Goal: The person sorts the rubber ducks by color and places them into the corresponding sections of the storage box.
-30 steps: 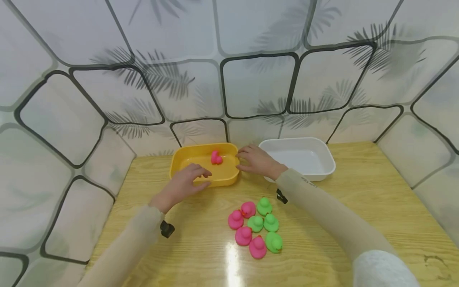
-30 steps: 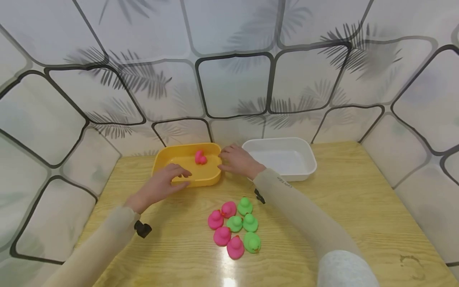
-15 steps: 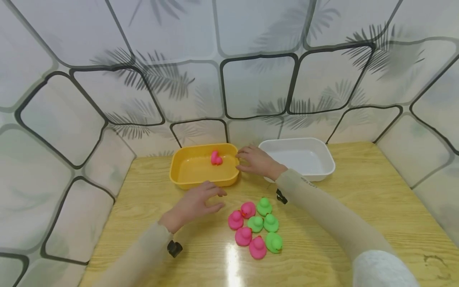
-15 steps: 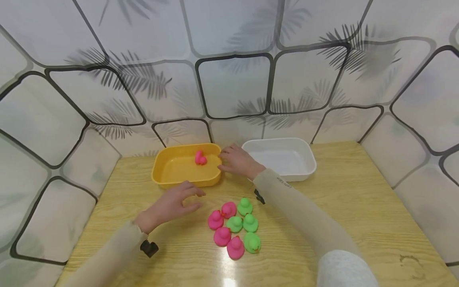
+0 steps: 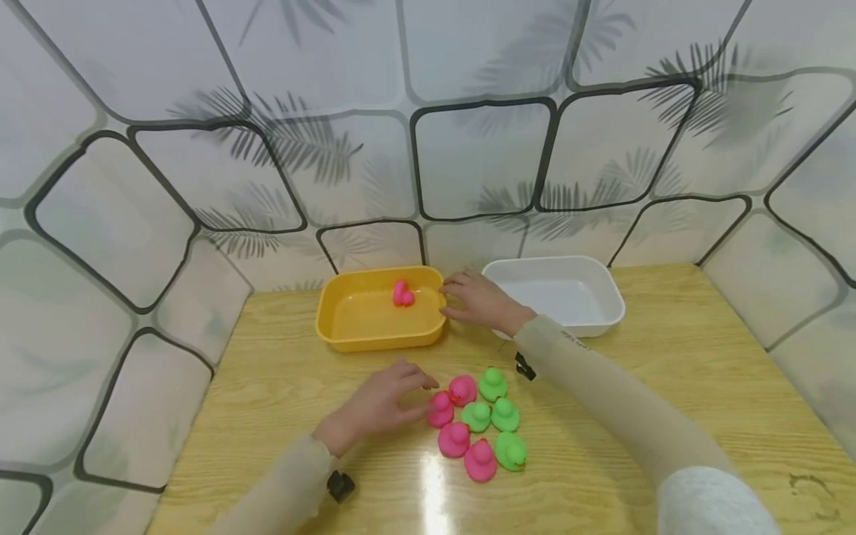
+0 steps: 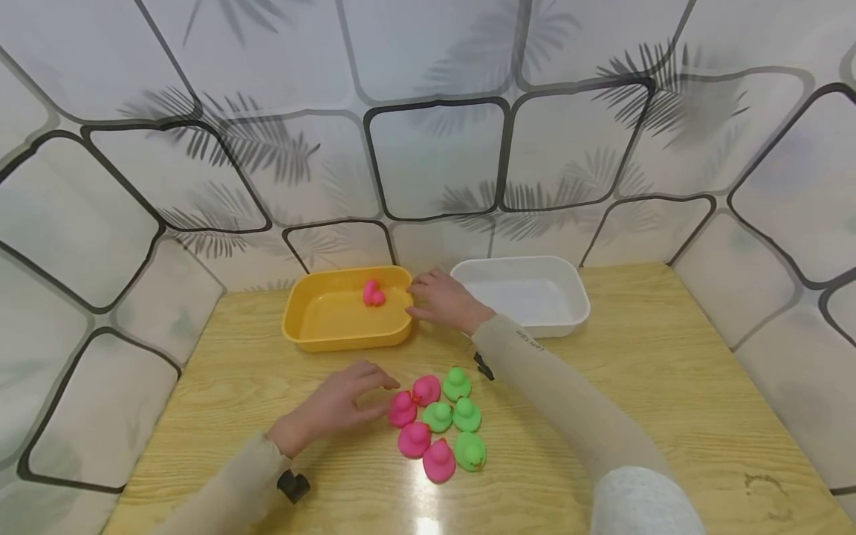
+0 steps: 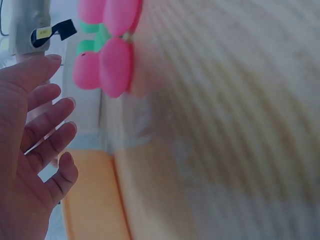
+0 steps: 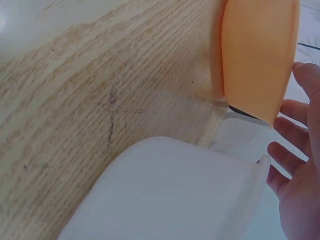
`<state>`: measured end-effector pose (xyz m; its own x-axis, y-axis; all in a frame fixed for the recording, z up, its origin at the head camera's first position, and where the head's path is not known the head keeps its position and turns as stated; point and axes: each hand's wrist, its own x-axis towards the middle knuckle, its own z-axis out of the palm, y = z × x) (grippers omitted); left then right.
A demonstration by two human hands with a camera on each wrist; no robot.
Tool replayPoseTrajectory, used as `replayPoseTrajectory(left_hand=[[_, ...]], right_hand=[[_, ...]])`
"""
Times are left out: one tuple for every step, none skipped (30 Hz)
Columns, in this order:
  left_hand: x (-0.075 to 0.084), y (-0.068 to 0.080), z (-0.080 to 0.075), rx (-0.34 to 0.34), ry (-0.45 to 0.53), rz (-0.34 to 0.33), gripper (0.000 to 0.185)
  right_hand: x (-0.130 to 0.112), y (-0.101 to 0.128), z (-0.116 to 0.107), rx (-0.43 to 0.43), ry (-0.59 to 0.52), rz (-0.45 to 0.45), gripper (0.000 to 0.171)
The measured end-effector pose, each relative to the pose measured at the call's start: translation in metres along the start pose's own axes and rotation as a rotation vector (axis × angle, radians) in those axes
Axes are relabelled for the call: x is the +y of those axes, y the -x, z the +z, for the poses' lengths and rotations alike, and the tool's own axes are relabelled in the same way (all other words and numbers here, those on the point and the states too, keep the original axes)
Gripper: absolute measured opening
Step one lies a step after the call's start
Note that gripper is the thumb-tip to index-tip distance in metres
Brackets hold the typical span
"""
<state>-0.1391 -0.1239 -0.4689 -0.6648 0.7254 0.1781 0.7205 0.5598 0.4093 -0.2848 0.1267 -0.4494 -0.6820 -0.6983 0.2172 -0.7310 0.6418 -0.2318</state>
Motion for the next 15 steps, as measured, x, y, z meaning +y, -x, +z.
replayPoseTrajectory(left_hand=[[0.001, 0.0, 0.002, -0.004, 0.002, -0.003, 0.029], [0.001, 0.001, 0.003, -0.008, 0.004, -0.009, 0.029], [0.002, 0.001, 0.005, -0.013, 0.007, -0.014, 0.03], [0.002, 0.002, 0.007, -0.018, 0.008, -0.019, 0.031], [0.002, 0.002, 0.009, -0.021, 0.006, -0.023, 0.031], [0.002, 0.002, 0.011, -0.027, 0.006, -0.03, 0.032], [0.002, 0.002, 0.012, -0.029, 0.003, -0.032, 0.032], [0.002, 0.003, 0.014, -0.029, -0.001, -0.034, 0.033], [0.002, 0.002, 0.015, -0.029, -0.002, -0.034, 0.033], [0.001, 0.002, 0.016, -0.027, -0.005, -0.034, 0.033], [0.001, 0.002, 0.016, -0.024, -0.008, -0.034, 0.033], [0.002, 0.002, 0.017, -0.022, -0.005, -0.036, 0.033], [0.002, 0.002, 0.017, -0.018, -0.005, -0.036, 0.033], [0.002, 0.002, 0.017, -0.014, -0.005, -0.036, 0.033], [0.002, 0.002, 0.018, -0.01, -0.003, -0.035, 0.033]], right_hand=[[0.0, 0.0, 0.0, -0.002, 0.001, 0.001, 0.044], [0.0, 0.0, 0.0, -0.003, 0.002, 0.004, 0.044], [0.0, -0.001, 0.001, -0.005, 0.005, 0.007, 0.045], [0.001, 0.0, 0.001, -0.008, 0.006, 0.01, 0.045], [0.001, -0.001, 0.001, -0.01, 0.009, 0.012, 0.045], [0.002, -0.001, 0.002, -0.012, 0.012, 0.014, 0.045], [0.002, -0.001, 0.002, -0.015, 0.011, 0.018, 0.045], [0.002, -0.001, 0.002, -0.017, 0.009, 0.022, 0.045], [0.002, -0.001, 0.002, -0.019, 0.008, 0.023, 0.045], [0.002, -0.001, 0.002, -0.018, 0.006, 0.022, 0.044], [0.002, -0.001, 0.002, -0.018, 0.002, 0.023, 0.044], [0.002, -0.001, 0.001, -0.018, -0.005, 0.025, 0.044], [0.002, -0.001, 0.001, -0.018, -0.01, 0.026, 0.045], [0.001, -0.001, 0.001, -0.016, -0.013, 0.025, 0.045], [0.001, -0.001, 0.001, -0.015, -0.015, 0.025, 0.045]])
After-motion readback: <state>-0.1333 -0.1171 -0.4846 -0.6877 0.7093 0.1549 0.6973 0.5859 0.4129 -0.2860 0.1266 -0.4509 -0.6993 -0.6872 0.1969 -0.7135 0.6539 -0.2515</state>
